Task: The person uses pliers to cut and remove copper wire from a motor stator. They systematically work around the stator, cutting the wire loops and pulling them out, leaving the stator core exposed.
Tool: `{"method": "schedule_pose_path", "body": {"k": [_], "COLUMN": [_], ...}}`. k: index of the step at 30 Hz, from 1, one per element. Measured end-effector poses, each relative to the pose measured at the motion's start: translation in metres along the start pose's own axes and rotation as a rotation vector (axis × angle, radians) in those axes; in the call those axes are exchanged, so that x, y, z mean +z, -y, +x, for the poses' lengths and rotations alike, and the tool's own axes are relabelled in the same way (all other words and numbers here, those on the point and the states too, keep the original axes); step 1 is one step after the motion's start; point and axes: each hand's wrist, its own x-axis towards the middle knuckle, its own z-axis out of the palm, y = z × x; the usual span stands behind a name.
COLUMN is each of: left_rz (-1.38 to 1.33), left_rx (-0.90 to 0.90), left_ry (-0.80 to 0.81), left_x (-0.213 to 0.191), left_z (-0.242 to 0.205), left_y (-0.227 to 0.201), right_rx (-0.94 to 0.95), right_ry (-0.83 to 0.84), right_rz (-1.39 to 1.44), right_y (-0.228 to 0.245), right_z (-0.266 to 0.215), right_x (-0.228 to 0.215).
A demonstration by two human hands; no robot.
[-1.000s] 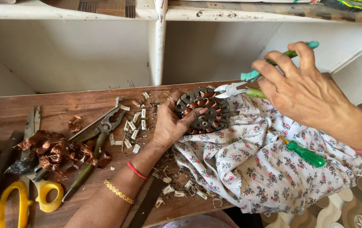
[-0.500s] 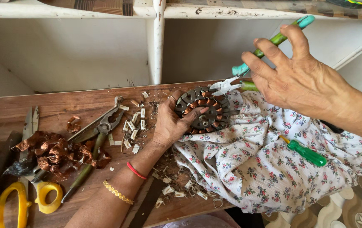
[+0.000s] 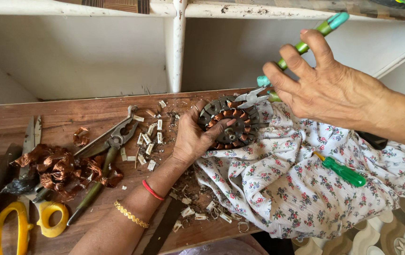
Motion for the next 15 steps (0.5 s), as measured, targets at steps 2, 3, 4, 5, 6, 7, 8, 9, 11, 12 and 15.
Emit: {"method": "schedule_pose_path", "body": {"k": [2,3,4,5,6,7,8,9,11,12,15], "left_rz": [0.018,0.026,0.053,0.076,0.1,0.076,0.053,0.035,0.029,0.026,0.09], "left_rx": [0.093,0.141,0.108,0.074,0.04,0.037,0.034,0.033,0.069,0.085,0.054], "left_ry": [0.005,0.014,0.01,0.012,0.014,0.024,0.034,0.034,0.041,0.046,0.041], "left_x": [0.001,0.001,0.0,0.0,0.0,0.002,0.002,-0.001,-0.003,-0.003,-0.006], "left_z": [0.001,0.002,0.002,0.003,0.003,0.004,0.003,0.003,0.005,0.006,0.007], "left_y": [0.001,0.0,0.0,-0.001,-0.001,-0.002,-0.001,-0.002,-0.001,-0.001,-0.003], "right_rx": [0.035,0.035,0.036,0.013,-0.01,-0.036,-0.013,0.012,-0.006,-0.048,-0.111], "right_ry": [-0.064,-0.077,-0.091,-0.075,-0.059,-0.049,-0.073,-0.108,-0.091,-0.04,0.086], "right_rz": [-0.023,-0.034,-0.046,-0.048,-0.049,-0.054,-0.05,-0.051,-0.036,-0.021,0.094], "right_y": [-0.001,-0.003,-0.005,-0.007,-0.009,-0.012,-0.013,-0.014,-0.019,-0.021,-0.021], "right_z": [0.002,0.002,0.002,0.001,0.003,0.005,0.005,0.009,0.015,0.015,0.016], "right_x": [0.001,0.001,0.001,0.001,0.002,0.002,0.0,-0.002,-0.003,-0.002,0.003]}}
